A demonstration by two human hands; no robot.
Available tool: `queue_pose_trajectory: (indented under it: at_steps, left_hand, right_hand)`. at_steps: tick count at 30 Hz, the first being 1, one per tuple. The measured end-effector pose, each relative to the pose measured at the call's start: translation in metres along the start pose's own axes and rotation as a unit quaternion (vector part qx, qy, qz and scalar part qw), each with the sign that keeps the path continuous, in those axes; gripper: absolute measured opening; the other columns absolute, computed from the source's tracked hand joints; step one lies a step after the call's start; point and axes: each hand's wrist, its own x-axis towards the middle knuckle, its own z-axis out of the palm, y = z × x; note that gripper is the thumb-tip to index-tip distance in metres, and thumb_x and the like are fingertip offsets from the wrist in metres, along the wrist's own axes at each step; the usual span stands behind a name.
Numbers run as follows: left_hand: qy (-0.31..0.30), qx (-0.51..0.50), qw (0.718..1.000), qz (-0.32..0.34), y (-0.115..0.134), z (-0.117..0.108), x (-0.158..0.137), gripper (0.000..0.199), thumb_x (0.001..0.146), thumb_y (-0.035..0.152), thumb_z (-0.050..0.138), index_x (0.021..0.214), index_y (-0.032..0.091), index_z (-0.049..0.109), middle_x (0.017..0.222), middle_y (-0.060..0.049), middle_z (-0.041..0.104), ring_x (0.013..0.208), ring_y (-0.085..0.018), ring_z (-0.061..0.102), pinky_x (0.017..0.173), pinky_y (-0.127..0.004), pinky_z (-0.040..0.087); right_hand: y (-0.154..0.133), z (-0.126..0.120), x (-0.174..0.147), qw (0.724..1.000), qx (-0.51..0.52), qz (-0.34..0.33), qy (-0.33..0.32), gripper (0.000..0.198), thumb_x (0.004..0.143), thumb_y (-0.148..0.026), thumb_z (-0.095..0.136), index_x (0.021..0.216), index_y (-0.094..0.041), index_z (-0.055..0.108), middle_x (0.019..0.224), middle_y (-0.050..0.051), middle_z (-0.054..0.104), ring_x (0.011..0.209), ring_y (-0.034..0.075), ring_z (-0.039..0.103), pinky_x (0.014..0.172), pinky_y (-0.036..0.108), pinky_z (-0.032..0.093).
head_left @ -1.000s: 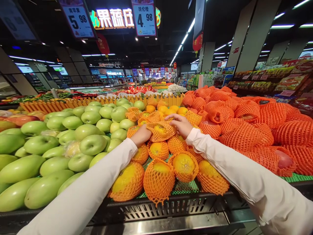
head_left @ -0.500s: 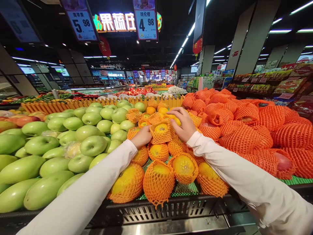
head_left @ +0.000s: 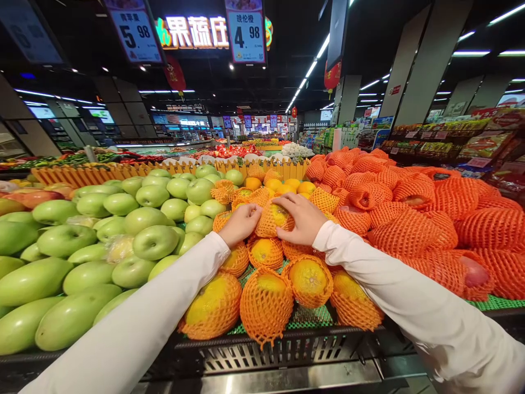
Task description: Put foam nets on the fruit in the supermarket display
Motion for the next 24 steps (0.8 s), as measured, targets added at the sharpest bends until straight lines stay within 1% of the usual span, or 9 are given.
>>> queue_pose_trajectory:
  at_steps: [4,7,9,11,13,16,18,20,24]
  left_hand:
    - [-0.033,-0.084,0.996,-0.021,0.012,0.002,-0.003,0.042,0.072,0.056,0.071,0.078,0.015,0.062,0.068,0.000,0.062,0.062,-0.013,0.052,0.056,-0.025,0.040]
    - [-0.011,-0.164,0.985,-0.048,0.027,0.000,-0.008,0.052,0.068,0.050,0.079,0.104,0.015,0.066,0.079,-0.001,0.065,0.066,-0.013,0.055,0.054,-0.022,0.037]
    - [0.004,-0.205,0.978,-0.048,0.038,-0.004,-0.011,0.065,0.068,0.046,0.083,0.122,0.017,0.062,0.086,-0.001,0.066,0.066,-0.011,0.054,0.050,-0.019,0.032]
    - [0.000,-0.234,0.972,-0.020,0.047,-0.007,-0.015,0.070,0.068,0.043,0.084,0.129,0.019,0.058,0.089,-0.001,0.065,0.067,-0.010,0.054,0.050,-0.018,0.032]
    - [-0.017,-0.238,0.971,0.028,0.052,-0.009,-0.018,0.069,0.069,0.038,0.085,0.130,0.019,0.057,0.090,-0.002,0.065,0.073,-0.010,0.057,0.055,-0.019,0.039]
    - [-0.045,-0.201,0.975,0.081,0.053,-0.006,-0.020,0.066,0.070,0.031,0.085,0.128,0.018,0.057,0.086,-0.001,0.067,0.078,-0.012,0.060,0.070,-0.023,0.049]
    - [-0.065,-0.178,0.978,0.090,0.050,-0.003,-0.020,0.065,0.072,0.029,0.084,0.129,0.017,0.055,0.080,0.000,0.067,0.075,-0.012,0.060,0.072,-0.025,0.050]
    - [-0.068,-0.169,0.979,0.089,0.047,-0.002,-0.019,0.062,0.074,0.030,0.082,0.128,0.017,0.056,0.076,0.000,0.065,0.070,-0.011,0.059,0.067,-0.024,0.048]
    - [-0.009,-0.180,0.980,0.083,0.046,-0.002,-0.017,0.057,0.075,0.033,0.081,0.124,0.017,0.056,0.080,0.001,0.064,0.064,-0.008,0.055,0.055,-0.020,0.042]
  right_hand:
    - [0.004,0.002,0.003,0.994,0.057,0.086,0.027,0.057,0.067,-0.038,0.076,0.118,-0.015,0.062,0.115,0.014,0.069,0.108,0.033,0.064,0.098,0.051,0.050]
    - [0.009,0.008,0.008,0.961,0.170,0.189,0.106,0.049,0.059,-0.038,0.079,0.101,-0.019,0.064,0.105,0.009,0.071,0.096,0.028,0.066,0.091,0.046,0.052]
    - [0.011,0.011,0.012,0.907,0.286,0.262,0.167,0.047,0.054,-0.038,0.079,0.094,-0.020,0.062,0.101,0.007,0.070,0.090,0.023,0.065,0.088,0.042,0.053]
    - [0.011,0.012,0.015,0.840,0.392,0.310,0.212,0.047,0.050,-0.039,0.077,0.090,-0.020,0.059,0.098,0.005,0.068,0.090,0.020,0.064,0.084,0.037,0.053]
    - [0.010,0.010,0.017,0.785,0.467,0.339,0.228,0.049,0.047,-0.041,0.077,0.088,-0.021,0.059,0.097,0.004,0.066,0.091,0.019,0.062,0.075,0.032,0.053]
    - [0.007,0.009,0.017,0.728,0.533,0.368,0.225,0.051,0.045,-0.045,0.075,0.087,-0.022,0.058,0.091,0.001,0.063,0.090,0.019,0.062,0.063,0.028,0.050]
    - [0.006,0.008,0.017,0.705,0.558,0.375,0.224,0.050,0.046,-0.045,0.075,0.086,-0.023,0.057,0.087,-0.001,0.061,0.087,0.018,0.062,0.061,0.026,0.050]
    - [0.006,0.009,0.016,0.695,0.568,0.378,0.225,0.048,0.046,-0.043,0.075,0.085,-0.023,0.056,0.084,-0.002,0.060,0.085,0.017,0.061,0.060,0.025,0.050]
    - [0.007,0.010,0.015,0.680,0.579,0.387,0.229,0.050,0.044,-0.040,0.079,0.084,-0.023,0.055,0.081,-0.004,0.059,0.079,0.015,0.060,0.058,0.025,0.050]
